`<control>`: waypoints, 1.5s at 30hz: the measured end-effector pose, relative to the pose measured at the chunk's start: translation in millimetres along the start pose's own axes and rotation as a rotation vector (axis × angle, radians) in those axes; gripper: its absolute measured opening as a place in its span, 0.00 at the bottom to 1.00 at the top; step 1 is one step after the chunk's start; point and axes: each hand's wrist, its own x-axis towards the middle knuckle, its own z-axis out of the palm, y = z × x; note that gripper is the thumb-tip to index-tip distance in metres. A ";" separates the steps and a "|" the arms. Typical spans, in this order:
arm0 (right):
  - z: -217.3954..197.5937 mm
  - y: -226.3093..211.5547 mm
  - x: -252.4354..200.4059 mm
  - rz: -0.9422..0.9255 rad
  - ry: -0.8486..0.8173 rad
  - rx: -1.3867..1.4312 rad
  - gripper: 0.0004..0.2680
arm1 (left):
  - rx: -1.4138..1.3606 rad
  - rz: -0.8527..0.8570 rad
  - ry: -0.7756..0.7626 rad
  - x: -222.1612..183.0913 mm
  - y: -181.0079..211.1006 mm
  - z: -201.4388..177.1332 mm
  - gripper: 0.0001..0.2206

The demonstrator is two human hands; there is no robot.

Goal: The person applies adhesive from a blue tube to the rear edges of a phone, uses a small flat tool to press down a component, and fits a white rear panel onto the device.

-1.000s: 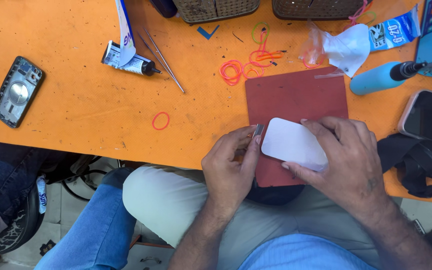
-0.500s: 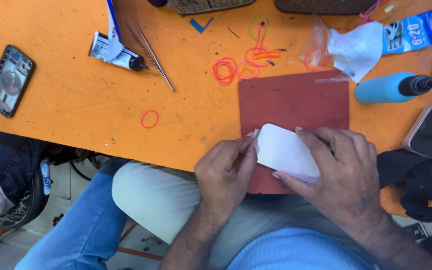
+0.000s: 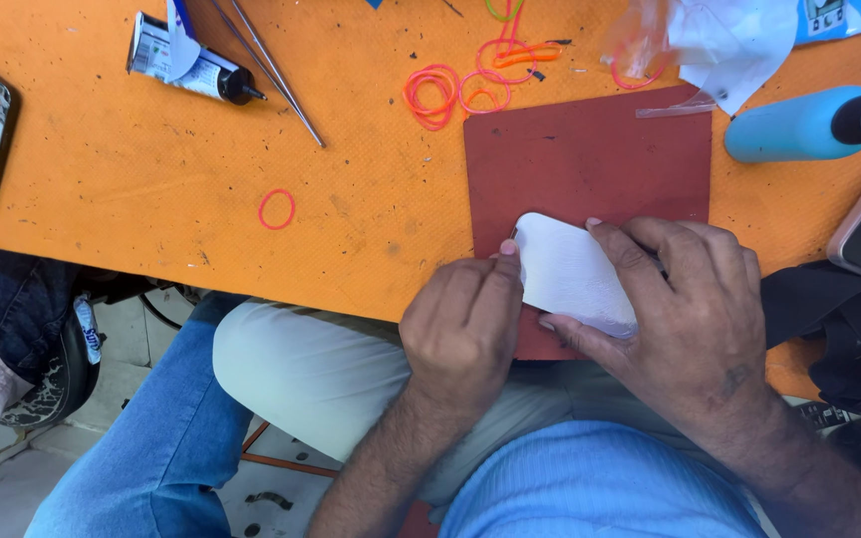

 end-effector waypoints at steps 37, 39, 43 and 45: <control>-5.6 -1.1 23.6 -0.360 0.102 0.217 0.25 | -0.728 -0.416 -0.146 -2.6 -23.5 -33.6 0.06; -5.5 3.4 23.0 -0.386 0.101 0.239 0.25 | -0.800 -0.471 -0.191 -1.8 -25.9 -34.7 0.05; -4.0 12.8 28.0 -0.527 0.106 0.257 0.24 | -0.994 -0.495 -0.285 -4.6 -34.4 -35.2 0.05; -3.6 13.8 28.7 -0.563 0.095 0.270 0.24 | -1.064 -0.525 -0.303 -7.2 -37.8 -31.5 0.04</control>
